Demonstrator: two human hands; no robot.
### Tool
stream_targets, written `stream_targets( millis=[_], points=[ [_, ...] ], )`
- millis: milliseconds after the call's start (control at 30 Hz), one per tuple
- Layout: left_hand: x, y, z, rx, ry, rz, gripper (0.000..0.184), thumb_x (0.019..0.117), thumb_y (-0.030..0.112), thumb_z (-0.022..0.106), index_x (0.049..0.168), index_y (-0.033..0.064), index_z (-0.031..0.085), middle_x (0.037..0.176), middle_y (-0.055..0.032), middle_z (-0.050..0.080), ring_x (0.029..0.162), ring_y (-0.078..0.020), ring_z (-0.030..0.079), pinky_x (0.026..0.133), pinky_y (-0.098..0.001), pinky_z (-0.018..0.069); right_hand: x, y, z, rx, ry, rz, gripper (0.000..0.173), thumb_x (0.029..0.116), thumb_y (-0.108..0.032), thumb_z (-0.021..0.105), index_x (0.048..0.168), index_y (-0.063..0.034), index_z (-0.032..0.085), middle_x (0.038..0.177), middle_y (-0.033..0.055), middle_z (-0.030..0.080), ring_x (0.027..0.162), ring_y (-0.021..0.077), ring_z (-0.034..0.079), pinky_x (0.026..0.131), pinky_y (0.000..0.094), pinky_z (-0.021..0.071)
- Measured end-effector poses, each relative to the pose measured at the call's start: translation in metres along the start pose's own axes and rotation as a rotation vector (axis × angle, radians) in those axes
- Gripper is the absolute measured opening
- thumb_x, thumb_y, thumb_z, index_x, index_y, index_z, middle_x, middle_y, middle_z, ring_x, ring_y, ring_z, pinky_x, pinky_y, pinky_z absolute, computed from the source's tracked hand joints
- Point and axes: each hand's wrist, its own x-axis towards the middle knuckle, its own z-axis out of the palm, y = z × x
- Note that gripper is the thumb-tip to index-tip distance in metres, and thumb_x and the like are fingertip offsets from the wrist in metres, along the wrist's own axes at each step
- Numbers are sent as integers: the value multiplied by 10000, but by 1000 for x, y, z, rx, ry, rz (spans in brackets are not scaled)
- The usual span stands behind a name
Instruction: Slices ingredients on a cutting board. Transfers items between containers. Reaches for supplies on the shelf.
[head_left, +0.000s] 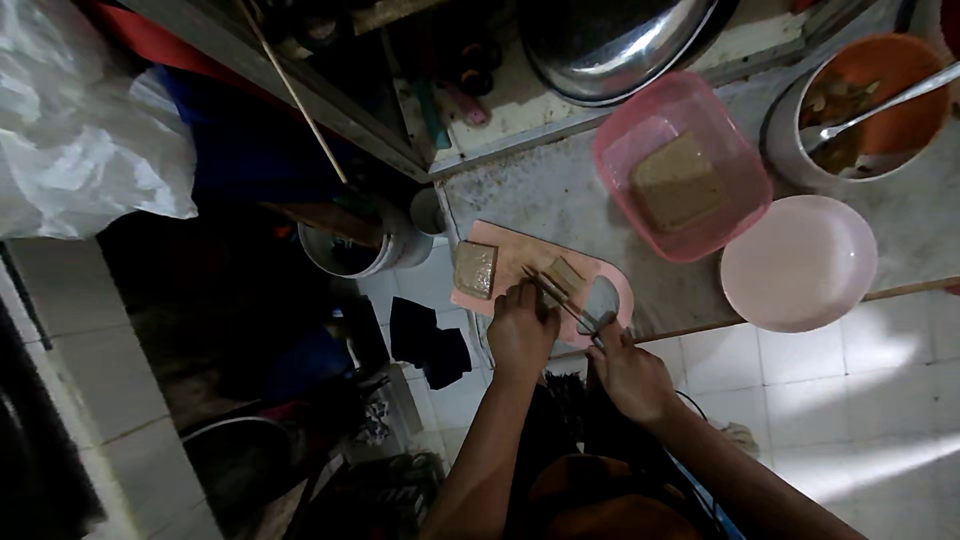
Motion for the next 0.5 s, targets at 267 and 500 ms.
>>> stream_targets(
  millis=[267,500],
  points=[
    [-2,2,4,1,8,17,508,875,248,761,1327,43,657,1236,-165,678,1095,-378,661,815,-554,567,17,-12,-2,-36,-72,25,425,1097,-325,431,1339,-2,566,1023,239,697,867,409,732,714,509,599],
    [1,3,1,0,-27,-38,537,886,295,744,1361,67,637,1256,-159,669,1128,-378,650,837,-575,557,-6,9,-2,-64,-149,90,523,1102,-370,405,1476,-8,458,1166,259,676,905,420,727,761,541,590]
  ],
)
